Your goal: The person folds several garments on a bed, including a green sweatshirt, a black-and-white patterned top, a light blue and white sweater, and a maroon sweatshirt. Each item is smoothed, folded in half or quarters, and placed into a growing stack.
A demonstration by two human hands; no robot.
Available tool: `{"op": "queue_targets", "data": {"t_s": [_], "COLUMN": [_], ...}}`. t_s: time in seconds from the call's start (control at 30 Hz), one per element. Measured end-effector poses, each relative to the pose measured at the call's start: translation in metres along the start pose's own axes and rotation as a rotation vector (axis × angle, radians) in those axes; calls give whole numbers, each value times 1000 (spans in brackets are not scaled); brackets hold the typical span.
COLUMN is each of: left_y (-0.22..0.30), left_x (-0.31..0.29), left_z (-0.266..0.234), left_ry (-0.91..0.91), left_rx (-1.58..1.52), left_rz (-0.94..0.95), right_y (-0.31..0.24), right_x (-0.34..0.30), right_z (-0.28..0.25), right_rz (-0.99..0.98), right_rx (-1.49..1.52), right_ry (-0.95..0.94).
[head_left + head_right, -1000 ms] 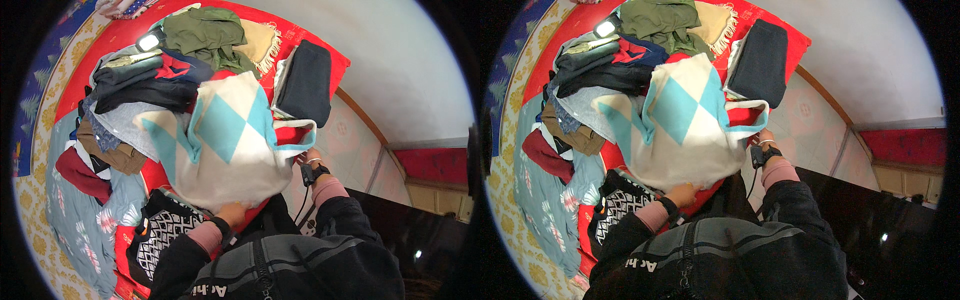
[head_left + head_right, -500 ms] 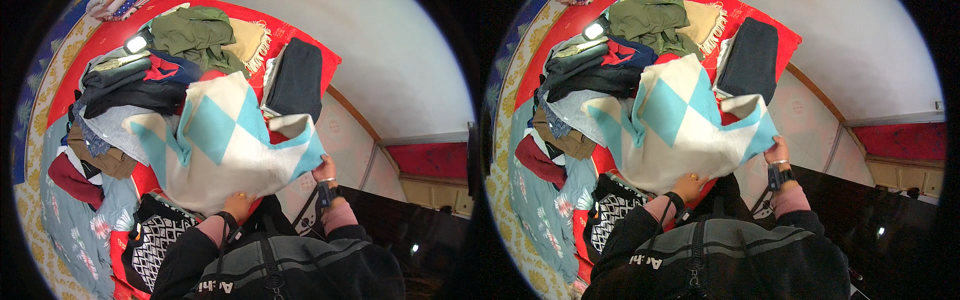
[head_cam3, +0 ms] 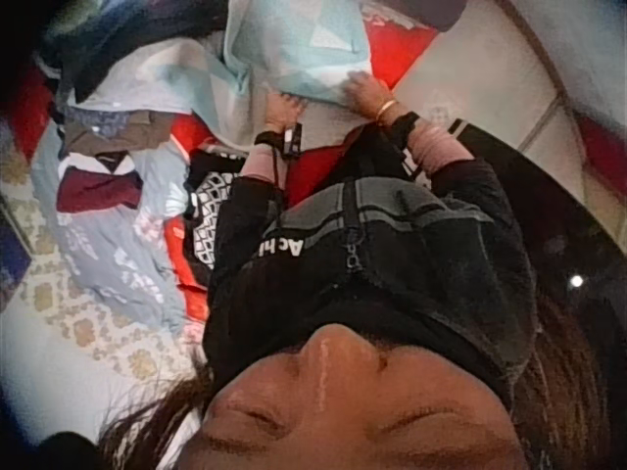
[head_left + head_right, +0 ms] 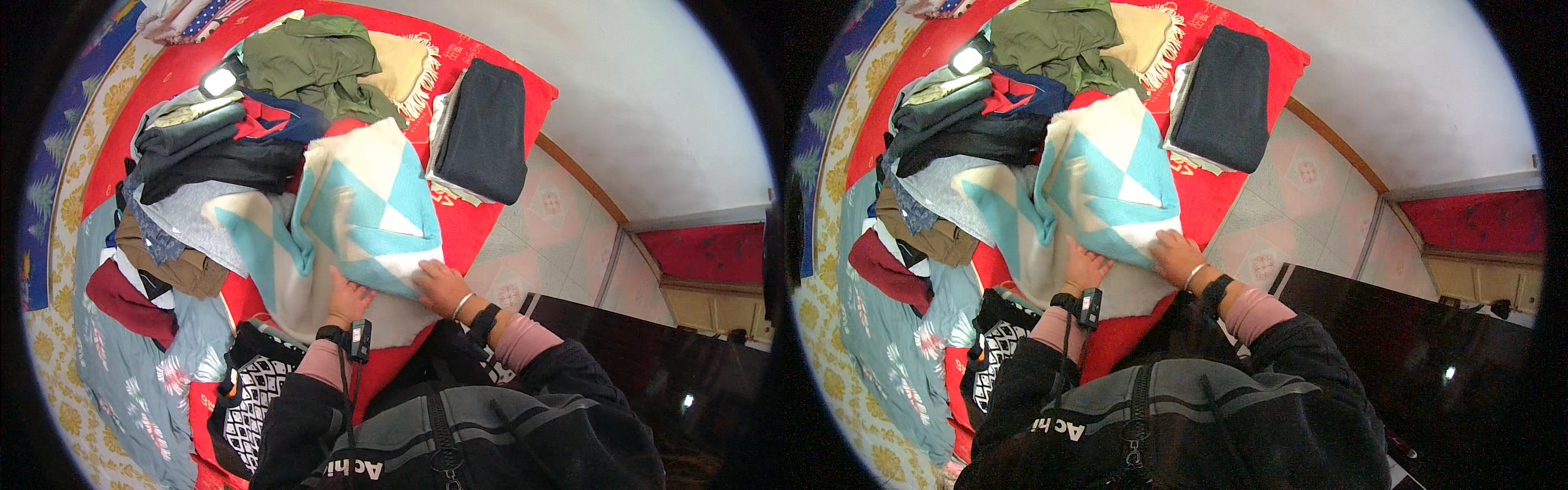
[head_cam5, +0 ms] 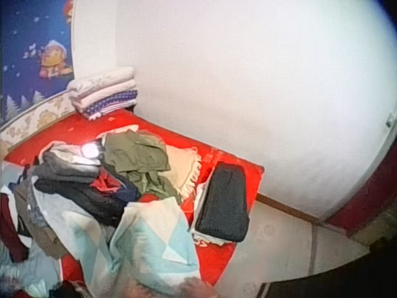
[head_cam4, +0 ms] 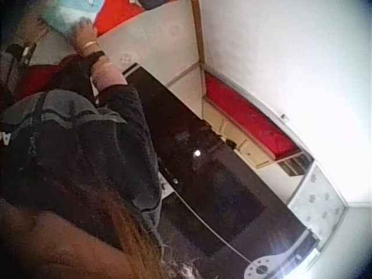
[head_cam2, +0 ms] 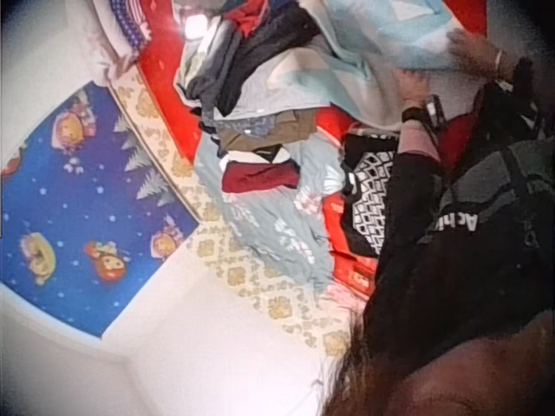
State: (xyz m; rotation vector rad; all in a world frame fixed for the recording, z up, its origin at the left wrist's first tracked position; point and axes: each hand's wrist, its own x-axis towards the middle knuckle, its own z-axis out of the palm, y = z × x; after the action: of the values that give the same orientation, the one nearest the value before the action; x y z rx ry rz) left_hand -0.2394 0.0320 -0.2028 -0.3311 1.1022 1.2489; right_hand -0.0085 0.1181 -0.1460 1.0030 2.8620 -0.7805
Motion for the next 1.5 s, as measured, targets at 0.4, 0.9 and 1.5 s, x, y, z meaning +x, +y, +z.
{"op": "queue_targets", "data": {"t_s": [0.4,0.9,1.5], "left_y": [31,118,114], "left_x": [57,91,114], "left_z": [-19,22,19], "left_ry": [-44,353,599], "left_rx": [-134,645,2002], "left_rz": [337,618,1004], "right_y": [66,76,28], "right_x": [69,58,43], "right_z": [-8,-18,58], "right_rz": [67,422,123], "right_rx": [407,289,-29], "right_ry": [84,-62,-135]}}
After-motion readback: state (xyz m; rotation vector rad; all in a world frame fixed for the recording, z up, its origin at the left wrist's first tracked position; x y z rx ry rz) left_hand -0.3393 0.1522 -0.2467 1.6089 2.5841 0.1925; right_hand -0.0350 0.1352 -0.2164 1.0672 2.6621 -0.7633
